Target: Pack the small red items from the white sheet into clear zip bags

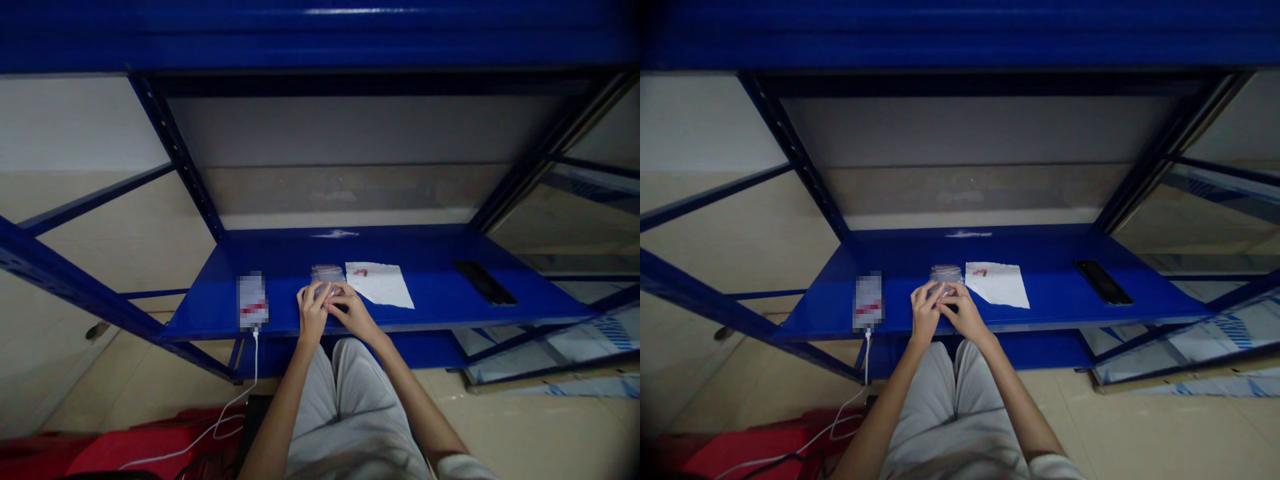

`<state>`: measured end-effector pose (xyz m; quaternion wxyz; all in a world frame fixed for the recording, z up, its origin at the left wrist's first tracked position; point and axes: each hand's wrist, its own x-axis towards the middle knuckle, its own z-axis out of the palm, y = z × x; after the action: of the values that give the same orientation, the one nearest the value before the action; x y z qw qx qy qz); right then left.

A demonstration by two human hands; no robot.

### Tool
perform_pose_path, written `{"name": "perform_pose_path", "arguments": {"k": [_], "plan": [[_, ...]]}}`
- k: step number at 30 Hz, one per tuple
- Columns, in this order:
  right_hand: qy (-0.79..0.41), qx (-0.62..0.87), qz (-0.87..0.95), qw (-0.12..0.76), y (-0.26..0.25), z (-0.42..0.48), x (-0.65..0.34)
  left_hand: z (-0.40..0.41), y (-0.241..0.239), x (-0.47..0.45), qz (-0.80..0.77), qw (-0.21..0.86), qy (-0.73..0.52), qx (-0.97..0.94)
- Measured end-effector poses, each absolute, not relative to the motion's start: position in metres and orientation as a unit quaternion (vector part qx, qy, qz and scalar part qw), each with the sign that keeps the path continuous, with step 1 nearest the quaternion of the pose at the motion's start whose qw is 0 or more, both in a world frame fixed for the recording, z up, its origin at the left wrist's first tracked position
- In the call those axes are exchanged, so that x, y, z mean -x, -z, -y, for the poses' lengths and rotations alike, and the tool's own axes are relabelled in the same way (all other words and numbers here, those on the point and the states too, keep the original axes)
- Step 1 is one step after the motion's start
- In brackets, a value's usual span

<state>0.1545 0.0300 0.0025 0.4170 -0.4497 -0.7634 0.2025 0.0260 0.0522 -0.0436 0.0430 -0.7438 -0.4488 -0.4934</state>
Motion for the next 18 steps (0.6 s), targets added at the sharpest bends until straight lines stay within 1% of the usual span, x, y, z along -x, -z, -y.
{"name": "perform_pose_path", "arguments": {"k": [3, 5, 7, 9, 11, 13, 18], "plan": [[-0.216, 0.472, 0.719, 0.463, 0.006, -0.033, -0.166, -0.053, 0.042, -0.027, 0.456, 0.056, 0.493, 0.739], [-0.175, 0.516, 0.681, 0.489, 0.01, -0.041, -0.179, -0.053, 0.041, -0.028, 0.466, 0.053, 0.509, 0.722], [-0.096, 0.56, 0.657, 0.495, 0.013, -0.053, -0.195, -0.053, 0.039, -0.029, 0.471, 0.045, 0.529, 0.705], [-0.025, 0.6, 0.652, 0.464, 0.015, -0.066, -0.208, -0.052, 0.038, -0.029, 0.468, 0.039, 0.538, 0.699], [0.019, 0.636, 0.644, 0.424, 0.018, -0.076, -0.217, -0.051, 0.038, -0.029, 0.468, 0.034, 0.54, 0.699], [0.043, 0.66, 0.635, 0.398, 0.023, -0.082, -0.221, -0.05, 0.037, -0.029, 0.472, 0.027, 0.54, 0.696], [0.068, 0.684, 0.623, 0.373, 0.037, -0.085, -0.224, -0.048, 0.037, -0.031, 0.491, 0.015, 0.542, 0.682]]}}
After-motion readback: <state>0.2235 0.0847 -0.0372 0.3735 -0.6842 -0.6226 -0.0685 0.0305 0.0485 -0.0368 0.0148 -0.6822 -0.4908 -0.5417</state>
